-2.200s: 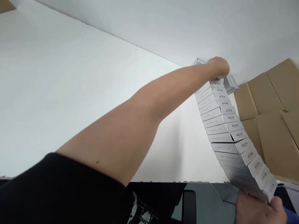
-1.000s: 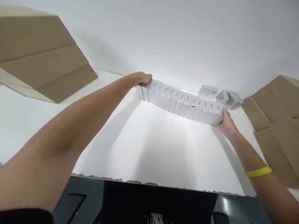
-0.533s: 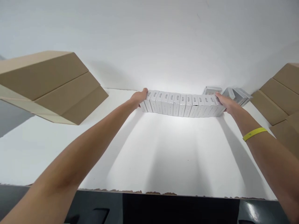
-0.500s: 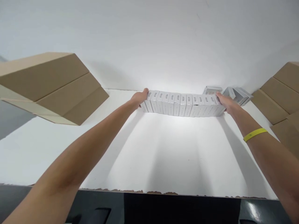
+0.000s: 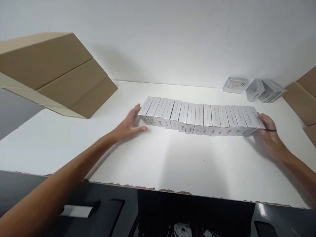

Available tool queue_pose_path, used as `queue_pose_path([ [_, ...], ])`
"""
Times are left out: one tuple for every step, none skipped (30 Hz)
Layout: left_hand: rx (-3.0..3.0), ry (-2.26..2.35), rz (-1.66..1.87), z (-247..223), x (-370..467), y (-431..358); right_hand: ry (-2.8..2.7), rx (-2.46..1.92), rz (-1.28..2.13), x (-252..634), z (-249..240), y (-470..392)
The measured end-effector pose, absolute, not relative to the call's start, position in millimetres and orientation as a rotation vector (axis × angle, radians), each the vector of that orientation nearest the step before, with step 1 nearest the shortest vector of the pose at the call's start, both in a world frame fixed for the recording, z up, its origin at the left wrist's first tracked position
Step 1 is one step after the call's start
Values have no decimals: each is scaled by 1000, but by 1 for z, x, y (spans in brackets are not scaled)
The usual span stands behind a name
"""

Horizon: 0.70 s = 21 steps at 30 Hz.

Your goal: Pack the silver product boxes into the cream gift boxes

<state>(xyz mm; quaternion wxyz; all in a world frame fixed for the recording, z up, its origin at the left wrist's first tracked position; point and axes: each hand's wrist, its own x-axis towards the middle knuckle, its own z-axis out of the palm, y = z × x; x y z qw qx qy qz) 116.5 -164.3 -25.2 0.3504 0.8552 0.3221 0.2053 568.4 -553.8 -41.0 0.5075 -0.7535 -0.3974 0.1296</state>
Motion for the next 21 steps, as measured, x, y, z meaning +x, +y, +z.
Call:
queue_pose_path([
  [2221,783,532,-28,106,-160,-981,-1803,344,570,-45,-566],
  [2223,737,531,-28,100,-156,-992,-1794,364,572,-49,-574],
  [2227,703,524,-28,96,-153,-998,-1788,375,574,-53,-578],
  [2250,678,517,-27,96,-150,-1004,-1783,380,575,-57,-581],
  [2276,654,503,-25,98,-149,-1011,-1779,381,576,-60,-581],
  [2298,637,491,-23,101,-149,-1020,-1773,378,576,-62,-579],
  [2313,631,482,-22,104,-150,-1029,-1769,373,575,-63,-577],
  [2323,629,481,-21,108,-151,-1037,-1767,367,575,-64,-575],
  [2330,631,486,-20,111,-153,-1045,-1768,359,574,-63,-573],
  [2333,637,491,-20,113,-154,-1054,-1772,353,573,-62,-572],
  [2336,652,488,-19,115,-155,-1065,-1778,348,572,-61,-570],
  [2342,670,478,-20,116,-155,-1076,-1784,337,570,-59,-569],
  [2349,687,465,-20,116,-156,-1090,-1792,324,569,-56,-568],
  [2356,701,453,-20,116,-157,-1104,-1801,305,568,-53,-568],
  [2368,705,453,-20,115,-157,-1117,-1810,278,567,-49,-568],
  [2387,698,470,-19,114,-157,-1128,-1821,240,567,-44,-567],
  [2412,678,504,-17,113,-157,-1135,-1833,192,569,-37,-566],
  [2439,647,552,-15,113,-156,-1138,-1851,137,571,-29,-565],
  [2468,605,605,-11,115,-154,-1136,-1873,76,576,-20,-562],
  [2497,558,659,-7,119,-152,-1125,-1902,8,582,-10,-558],
  [2520,518,704,-1,127,-150,-1106,-1942,-60,590,2,-552],
])
